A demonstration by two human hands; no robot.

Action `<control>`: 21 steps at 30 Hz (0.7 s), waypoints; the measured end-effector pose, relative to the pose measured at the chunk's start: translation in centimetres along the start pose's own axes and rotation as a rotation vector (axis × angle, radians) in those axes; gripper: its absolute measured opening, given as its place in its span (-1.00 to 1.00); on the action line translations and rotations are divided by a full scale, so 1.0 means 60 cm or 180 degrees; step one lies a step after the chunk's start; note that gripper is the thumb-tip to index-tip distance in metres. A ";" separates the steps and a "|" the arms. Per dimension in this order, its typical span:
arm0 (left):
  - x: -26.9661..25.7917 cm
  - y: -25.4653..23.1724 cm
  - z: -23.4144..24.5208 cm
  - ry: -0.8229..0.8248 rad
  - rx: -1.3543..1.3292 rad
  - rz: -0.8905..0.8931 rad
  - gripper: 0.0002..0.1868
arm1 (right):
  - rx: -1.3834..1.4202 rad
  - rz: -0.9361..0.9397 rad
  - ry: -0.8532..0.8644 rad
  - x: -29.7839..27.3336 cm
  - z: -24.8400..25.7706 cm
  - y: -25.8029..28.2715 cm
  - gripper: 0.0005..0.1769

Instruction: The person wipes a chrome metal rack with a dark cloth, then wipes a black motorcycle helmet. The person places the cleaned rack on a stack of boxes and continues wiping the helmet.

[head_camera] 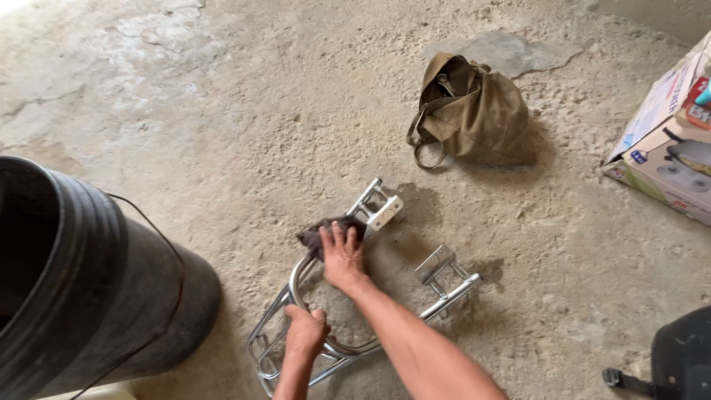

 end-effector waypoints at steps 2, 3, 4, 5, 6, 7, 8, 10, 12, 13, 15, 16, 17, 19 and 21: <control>0.004 0.002 -0.002 0.0140 0.0147 0.0112 -0.31 | 0.0418 0.0218 0.0369 -0.030 0.003 0.035 0.08; 0.007 0.008 -0.001 0.0208 0.0238 0.0180 -0.24 | 0.0784 0.0343 0.0686 -0.062 -0.010 0.058 0.06; 0.014 0.008 -0.002 0.0268 0.0002 0.0123 -0.27 | 0.0942 0.0365 0.0843 -0.089 -0.012 0.071 0.05; 0.021 0.008 -0.005 0.0324 -0.0239 0.0068 -0.30 | 0.1097 0.0390 0.1004 -0.113 -0.019 0.080 0.05; 0.029 0.011 -0.007 0.0379 -0.0480 0.0012 -0.32 | 0.1253 0.0413 0.1165 -0.125 -0.028 0.084 0.05; 0.032 0.025 -0.008 0.0383 -0.0489 0.0053 -0.34 | 0.1036 0.0652 0.0769 -0.122 -0.015 0.091 0.00; 0.036 0.038 -0.011 0.0386 -0.0498 0.0093 -0.36 | 0.0818 0.0889 0.0372 -0.110 -0.005 0.094 -0.05; 0.046 0.053 -0.020 0.0457 -0.0487 0.0131 -0.43 | 0.0574 0.1020 -0.0102 -0.068 -0.009 0.069 -0.11; 0.053 0.055 -0.021 0.0541 -0.0497 0.0133 -0.52 | 0.0501 0.0876 -0.0227 -0.006 -0.019 0.032 -0.16; 0.056 0.056 -0.018 0.0535 -0.0502 0.0175 -0.54 | 0.0538 0.0771 -0.0332 0.019 -0.020 0.010 -0.23; 0.056 0.069 -0.015 0.0544 -0.0506 0.0282 -0.57 | 0.0619 0.0537 -0.0518 0.054 -0.017 -0.034 -0.36; 0.059 0.071 -0.015 0.0508 -0.0473 0.0286 -0.57 | 0.0505 0.0393 -0.0659 0.062 -0.018 -0.039 -0.42; 0.062 0.073 -0.016 0.0473 -0.0455 0.0287 -0.57 | 0.0376 0.0255 -0.0794 0.067 -0.015 -0.036 -0.48; 0.070 0.070 -0.020 0.0448 -0.0432 0.0239 -0.55 | 0.0419 0.0018 -0.0632 0.071 -0.007 -0.047 -0.52; 0.067 0.070 -0.017 0.0436 -0.0417 0.0173 -0.53 | 0.0795 -0.0153 -0.0014 0.066 -0.020 -0.043 -0.49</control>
Point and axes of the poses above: each hand's wrist, its own x-axis towards the middle knuckle, its own z-axis out of the back of the hand, y = z × x, the point moved 10 cm from there along x, towards the middle knuckle, and after that the axes turned 11 degrees about y, right-handed, at the moved point
